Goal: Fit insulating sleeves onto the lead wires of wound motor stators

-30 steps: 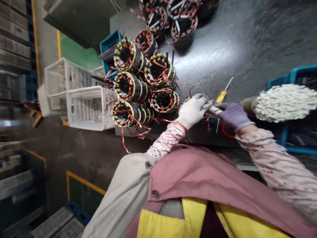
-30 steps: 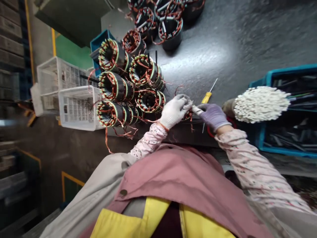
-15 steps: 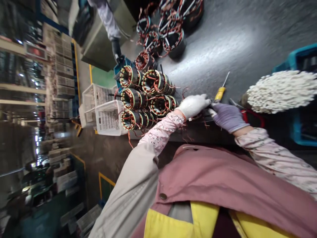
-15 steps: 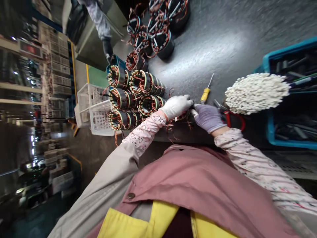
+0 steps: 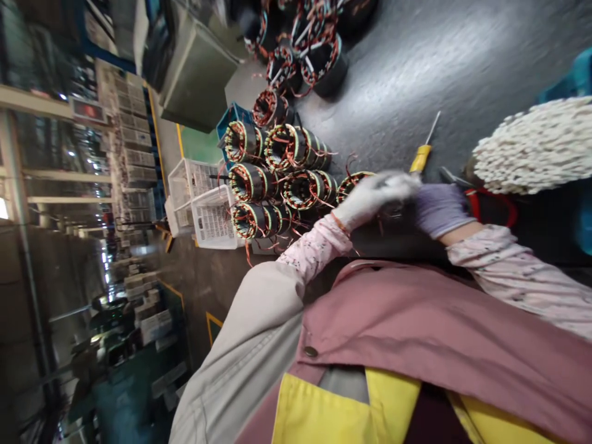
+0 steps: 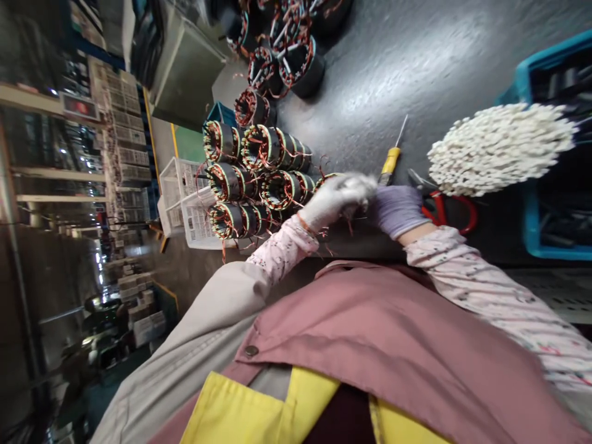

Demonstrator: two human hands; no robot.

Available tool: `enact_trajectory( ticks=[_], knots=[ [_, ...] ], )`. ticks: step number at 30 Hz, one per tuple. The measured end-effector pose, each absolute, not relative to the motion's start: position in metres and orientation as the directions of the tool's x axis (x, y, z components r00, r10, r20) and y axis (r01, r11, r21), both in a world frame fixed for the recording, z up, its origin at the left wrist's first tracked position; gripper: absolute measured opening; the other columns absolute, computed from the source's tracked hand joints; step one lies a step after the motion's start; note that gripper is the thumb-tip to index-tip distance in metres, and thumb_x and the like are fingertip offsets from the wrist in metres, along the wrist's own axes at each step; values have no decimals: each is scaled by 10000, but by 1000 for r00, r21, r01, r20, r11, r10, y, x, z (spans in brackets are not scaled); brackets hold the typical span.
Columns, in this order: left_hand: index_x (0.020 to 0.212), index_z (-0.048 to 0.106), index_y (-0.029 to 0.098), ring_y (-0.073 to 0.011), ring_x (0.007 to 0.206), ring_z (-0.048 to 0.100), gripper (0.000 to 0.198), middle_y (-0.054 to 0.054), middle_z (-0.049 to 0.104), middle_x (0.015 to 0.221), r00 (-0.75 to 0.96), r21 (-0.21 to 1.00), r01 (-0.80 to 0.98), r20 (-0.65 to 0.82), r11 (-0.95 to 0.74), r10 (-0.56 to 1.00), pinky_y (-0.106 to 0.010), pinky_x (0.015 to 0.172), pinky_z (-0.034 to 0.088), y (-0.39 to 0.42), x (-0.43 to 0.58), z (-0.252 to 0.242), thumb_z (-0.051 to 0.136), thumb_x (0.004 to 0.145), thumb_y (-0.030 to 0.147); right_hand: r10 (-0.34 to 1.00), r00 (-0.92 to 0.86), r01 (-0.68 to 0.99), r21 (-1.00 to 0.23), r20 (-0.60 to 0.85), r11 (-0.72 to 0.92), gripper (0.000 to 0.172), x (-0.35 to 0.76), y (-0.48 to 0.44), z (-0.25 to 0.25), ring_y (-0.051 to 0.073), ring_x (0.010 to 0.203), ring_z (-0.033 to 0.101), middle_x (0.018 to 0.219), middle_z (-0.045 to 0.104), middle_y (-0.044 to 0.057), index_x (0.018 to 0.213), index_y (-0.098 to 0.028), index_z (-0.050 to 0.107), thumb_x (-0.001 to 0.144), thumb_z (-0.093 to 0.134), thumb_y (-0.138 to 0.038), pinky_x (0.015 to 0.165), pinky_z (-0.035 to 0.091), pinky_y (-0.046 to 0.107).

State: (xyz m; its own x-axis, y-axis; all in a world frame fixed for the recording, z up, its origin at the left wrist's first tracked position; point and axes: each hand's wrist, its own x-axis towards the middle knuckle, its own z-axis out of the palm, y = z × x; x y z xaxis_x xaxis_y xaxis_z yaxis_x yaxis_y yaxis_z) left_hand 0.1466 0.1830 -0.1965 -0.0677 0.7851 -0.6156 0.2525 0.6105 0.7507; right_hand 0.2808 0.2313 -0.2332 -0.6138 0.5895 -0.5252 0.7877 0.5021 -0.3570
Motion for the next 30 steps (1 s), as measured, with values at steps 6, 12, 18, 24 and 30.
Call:
enact_trajectory(
  ticks=[6,12,18,24,30],
  knots=[
    [1078,647,153,-103,901,634,254,-20,719,974,-498,621,446,-426,645,755,-223,851,501,141,97,-207,526,917,307,412,-911,383,-439,-30,813,408,280,212,-231,358,1322,428,1397,535,180,1181,-130,670,907,481,-368,1065,331,522],
    [1071,654,128,-117,890,644,285,-36,724,984,-386,615,505,-466,605,796,-205,829,475,118,92,-223,530,916,333,327,-916,400,-508,-231,763,305,226,200,-239,284,1049,601,1028,695,193,872,-66,720,876,455,-216,982,410,447],
    [1340,528,122,-226,1139,618,501,-148,580,1328,-147,410,835,-475,366,868,-281,897,491,109,98,-207,581,899,354,586,-809,505,-560,-43,657,466,246,227,-241,248,1152,561,1214,641,156,1148,-115,659,964,303,-352,991,427,395],
    [1353,525,106,-309,1050,662,533,-199,606,1256,46,262,953,-624,153,780,-375,824,521,146,111,-208,559,907,397,452,-890,444,-356,-68,822,573,279,219,-263,370,1256,444,1415,481,210,1205,-116,645,795,601,-514,1016,369,516],
    [949,733,111,-328,986,679,257,-169,720,980,63,256,954,-677,154,733,-428,870,501,171,116,-214,490,903,178,500,-829,558,-296,-251,775,438,262,200,-248,299,1017,570,1524,361,194,1137,-153,670,885,453,-438,759,457,413]
  ],
)
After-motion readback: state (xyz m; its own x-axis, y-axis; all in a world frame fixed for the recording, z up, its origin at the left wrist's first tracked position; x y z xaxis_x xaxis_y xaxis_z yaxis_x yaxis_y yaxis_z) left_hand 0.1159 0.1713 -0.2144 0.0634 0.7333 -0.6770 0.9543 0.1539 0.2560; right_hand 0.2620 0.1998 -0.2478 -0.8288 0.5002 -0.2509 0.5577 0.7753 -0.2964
